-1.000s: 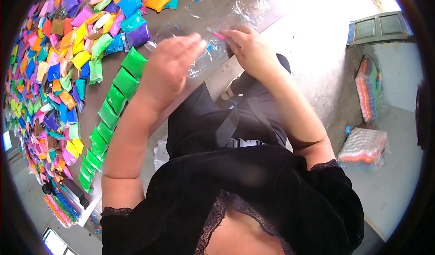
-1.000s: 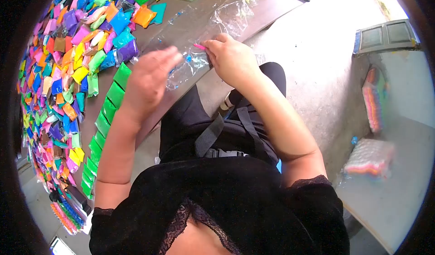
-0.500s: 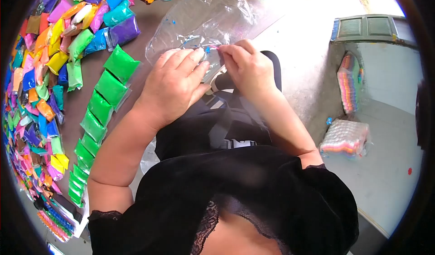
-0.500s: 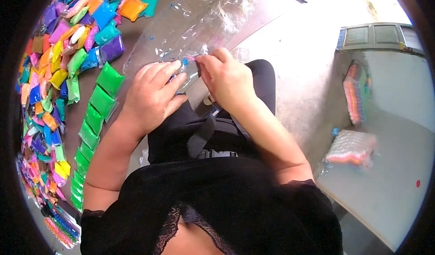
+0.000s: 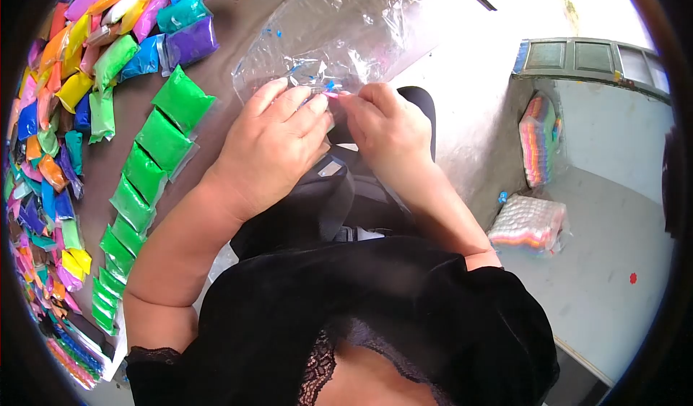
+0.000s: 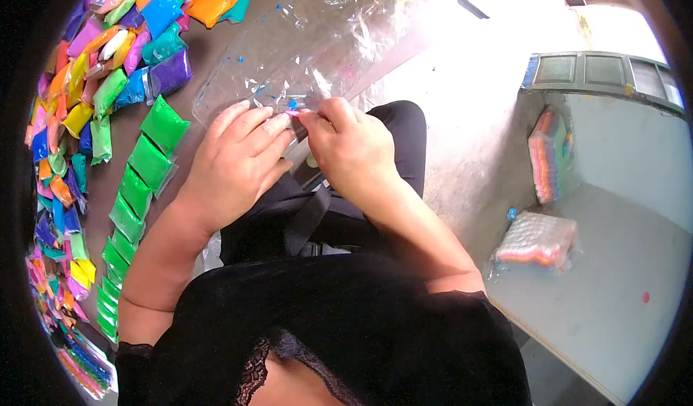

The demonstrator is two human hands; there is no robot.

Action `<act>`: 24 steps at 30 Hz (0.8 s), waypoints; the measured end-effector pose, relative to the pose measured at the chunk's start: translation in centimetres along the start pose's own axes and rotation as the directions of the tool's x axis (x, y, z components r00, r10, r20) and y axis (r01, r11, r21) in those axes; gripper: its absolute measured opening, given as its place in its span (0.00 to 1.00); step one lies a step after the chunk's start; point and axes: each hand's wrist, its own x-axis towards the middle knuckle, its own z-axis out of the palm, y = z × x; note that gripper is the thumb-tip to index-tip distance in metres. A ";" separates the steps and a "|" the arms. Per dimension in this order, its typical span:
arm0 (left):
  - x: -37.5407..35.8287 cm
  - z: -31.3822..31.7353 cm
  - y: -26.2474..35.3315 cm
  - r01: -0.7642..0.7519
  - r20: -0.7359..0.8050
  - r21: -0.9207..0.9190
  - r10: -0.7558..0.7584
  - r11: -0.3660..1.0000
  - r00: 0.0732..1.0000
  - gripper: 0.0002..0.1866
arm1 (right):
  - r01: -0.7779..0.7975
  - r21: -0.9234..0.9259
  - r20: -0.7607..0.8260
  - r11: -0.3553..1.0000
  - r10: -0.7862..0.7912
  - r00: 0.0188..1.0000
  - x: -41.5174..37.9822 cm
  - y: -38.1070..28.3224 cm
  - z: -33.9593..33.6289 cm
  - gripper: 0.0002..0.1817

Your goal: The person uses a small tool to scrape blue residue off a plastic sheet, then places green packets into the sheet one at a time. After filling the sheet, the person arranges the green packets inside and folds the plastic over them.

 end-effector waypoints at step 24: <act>0.0 0.0 0.6 0.049 0.036 -0.036 -0.047 0.998 0.998 0.22 | -0.032 -0.079 0.268 0.996 0.052 0.962 0.1 -1.5 -1.3 0.21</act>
